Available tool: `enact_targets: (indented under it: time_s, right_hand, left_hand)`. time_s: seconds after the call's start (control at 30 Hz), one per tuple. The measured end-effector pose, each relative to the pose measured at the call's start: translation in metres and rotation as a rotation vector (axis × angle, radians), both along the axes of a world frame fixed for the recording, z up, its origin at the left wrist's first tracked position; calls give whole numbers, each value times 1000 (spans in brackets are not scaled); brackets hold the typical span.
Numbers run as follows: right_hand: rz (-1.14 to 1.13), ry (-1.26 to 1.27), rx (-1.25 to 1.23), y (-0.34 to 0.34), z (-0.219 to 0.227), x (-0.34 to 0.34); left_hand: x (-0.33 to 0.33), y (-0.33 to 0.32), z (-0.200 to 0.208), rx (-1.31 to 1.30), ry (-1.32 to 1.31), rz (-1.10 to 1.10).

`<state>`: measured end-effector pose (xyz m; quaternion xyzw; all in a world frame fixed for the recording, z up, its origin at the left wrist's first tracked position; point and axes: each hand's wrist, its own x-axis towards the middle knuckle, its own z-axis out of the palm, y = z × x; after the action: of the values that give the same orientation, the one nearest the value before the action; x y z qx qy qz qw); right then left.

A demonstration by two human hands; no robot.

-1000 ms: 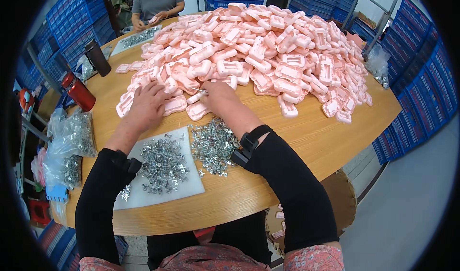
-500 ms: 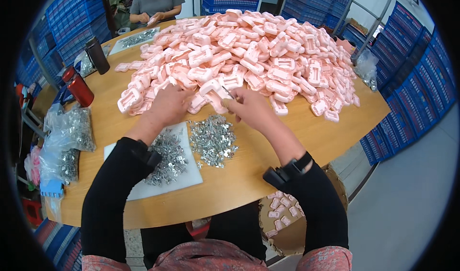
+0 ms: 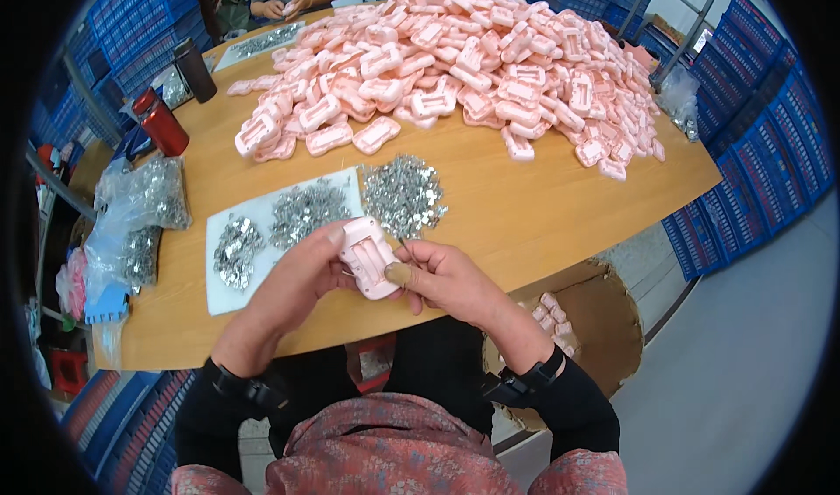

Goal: The person assembles small pink plastic components by inserting metal pieces into them using a small tool. They repeatedly pick up a pink part, insert a metal piece, and place the assembled unit onto a growing pile on the table.

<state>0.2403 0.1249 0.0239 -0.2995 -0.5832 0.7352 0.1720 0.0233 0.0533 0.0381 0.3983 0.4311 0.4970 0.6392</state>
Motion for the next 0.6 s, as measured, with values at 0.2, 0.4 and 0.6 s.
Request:
enact_targets:
  time_s: [0.2, 0.4, 0.6]
  right_hand:
    - [-40, 18, 43, -38, -25, 6]
    - [91, -103, 25, -38, -22, 13]
    - [391, -172, 224, -33, 1, -5]
  left_hand:
    - [10, -53, -36, -82, -193, 119]
    - [-1, -73, -45, -172, -280, -22]
    - [-20, -54, -28, -217, -39, -606]
